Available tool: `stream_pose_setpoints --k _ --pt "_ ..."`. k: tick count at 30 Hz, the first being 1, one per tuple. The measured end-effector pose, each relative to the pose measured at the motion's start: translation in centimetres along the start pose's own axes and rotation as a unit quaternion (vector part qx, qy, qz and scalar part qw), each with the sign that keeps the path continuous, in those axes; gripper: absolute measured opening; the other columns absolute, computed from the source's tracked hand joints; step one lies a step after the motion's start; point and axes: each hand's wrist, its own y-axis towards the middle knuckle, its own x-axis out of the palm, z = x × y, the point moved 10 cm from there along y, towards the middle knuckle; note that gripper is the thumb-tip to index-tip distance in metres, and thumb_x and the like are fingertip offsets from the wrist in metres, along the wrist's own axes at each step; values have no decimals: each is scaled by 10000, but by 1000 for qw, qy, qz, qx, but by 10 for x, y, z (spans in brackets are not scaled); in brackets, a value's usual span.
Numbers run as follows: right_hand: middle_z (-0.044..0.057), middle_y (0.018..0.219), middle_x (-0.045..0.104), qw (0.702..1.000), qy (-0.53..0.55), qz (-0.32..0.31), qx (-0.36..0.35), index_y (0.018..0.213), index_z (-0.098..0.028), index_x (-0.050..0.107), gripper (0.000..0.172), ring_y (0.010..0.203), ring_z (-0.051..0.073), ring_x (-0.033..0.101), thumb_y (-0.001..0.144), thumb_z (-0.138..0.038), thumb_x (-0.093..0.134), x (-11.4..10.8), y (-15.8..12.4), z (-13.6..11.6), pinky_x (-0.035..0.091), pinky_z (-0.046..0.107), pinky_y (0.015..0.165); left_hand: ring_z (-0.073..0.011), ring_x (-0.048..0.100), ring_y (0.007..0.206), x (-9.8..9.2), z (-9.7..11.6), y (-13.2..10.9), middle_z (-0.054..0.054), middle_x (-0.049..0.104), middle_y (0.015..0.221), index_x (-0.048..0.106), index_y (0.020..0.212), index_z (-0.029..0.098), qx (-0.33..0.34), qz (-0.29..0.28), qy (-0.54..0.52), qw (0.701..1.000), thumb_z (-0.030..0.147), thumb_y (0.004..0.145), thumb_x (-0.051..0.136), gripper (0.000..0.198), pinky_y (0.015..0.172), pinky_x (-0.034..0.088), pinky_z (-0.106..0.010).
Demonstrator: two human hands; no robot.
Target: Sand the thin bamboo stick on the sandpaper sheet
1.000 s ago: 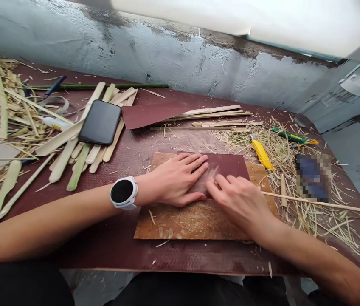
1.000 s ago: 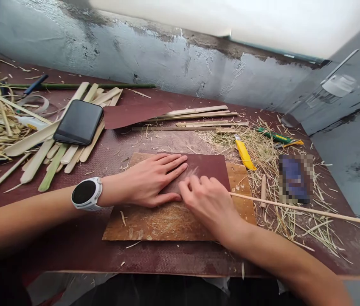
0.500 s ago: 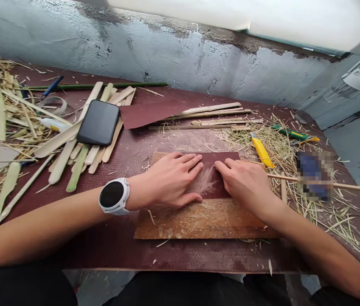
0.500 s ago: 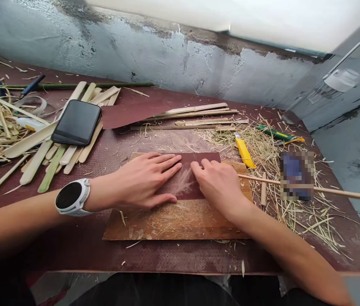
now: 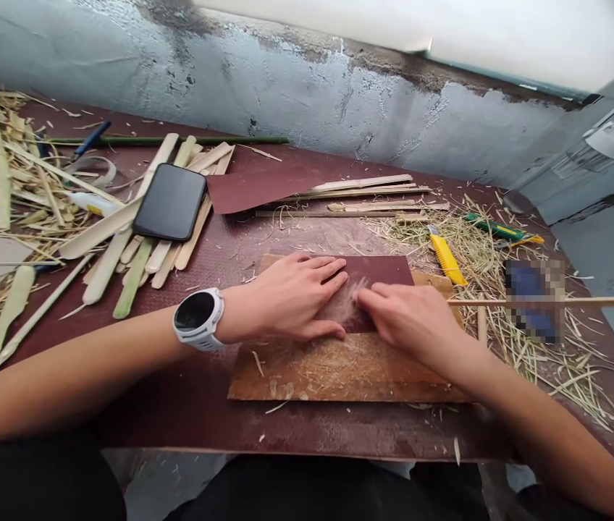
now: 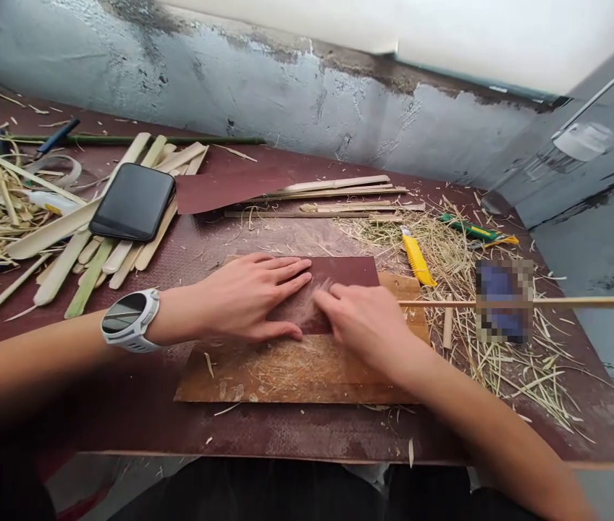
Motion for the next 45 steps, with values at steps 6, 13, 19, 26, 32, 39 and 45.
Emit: stream_pose_setpoints --k 6,13,19,26,32,39,45 --pt "39 907 700 999 -19 35 -16 1046 -216 670 183 776 187 624 1017 -126 513 -5 -1 -12 223 355 637 -360 574 1418 1 -1 1 -219 521 1584 571 1460 67 5 3 1 1000 761 976 516 848 1108 499 -487" --pt "54 875 687 996 -53 43 53 1048 -197 679 211 755 207 631 1034 -130 479 -3 6 13 216 354 628 -382 600 1382 -2 -1 1 -237 518 1579 564 1461 55 5 9 5 1000 812 969 476 907 1095 510 -509" --pt "54 924 708 998 -35 44 16 1140 -210 688 227 777 201 647 1041 -156 490 -3 10 0 223 352 629 -390 598 1387 -1 -2 2 -228 523 1578 565 1467 57 3 6 -1 1000 804 960 507 905 1123 509 -513" --pt "49 935 728 999 -13 35 -14 1134 -228 690 211 764 192 649 1055 -216 494 -1 17 -1 196 354 612 -392 593 1394 0 -2 3 -235 512 1586 567 1467 46 6 7 -9 1000 780 957 543 894 1145 505 -506" --pt "61 923 724 999 -26 44 20 1117 -212 690 221 776 201 658 1033 -177 488 -3 16 4 213 354 625 -407 574 1412 2 -3 3 -241 495 1597 544 1494 37 1 -5 -10 1000 808 950 525 943 1159 492 -523" --pt "65 914 717 993 -43 54 96 1075 -210 694 254 752 198 633 1064 -194 441 -1 15 31 210 354 625 -412 582 1403 2 -4 3 -248 488 1598 543 1501 47 0 3 -9 1000 824 959 485 949 1152 491 -524" --pt "42 989 711 997 66 30 -38 1191 -227 709 237 814 186 621 1024 -179 548 1 9 0 276 334 664 -390 550 1442 3 -4 3 -234 489 1605 549 1495 58 0 -2 -12 1000 799 963 514 913 1189 465 -505"
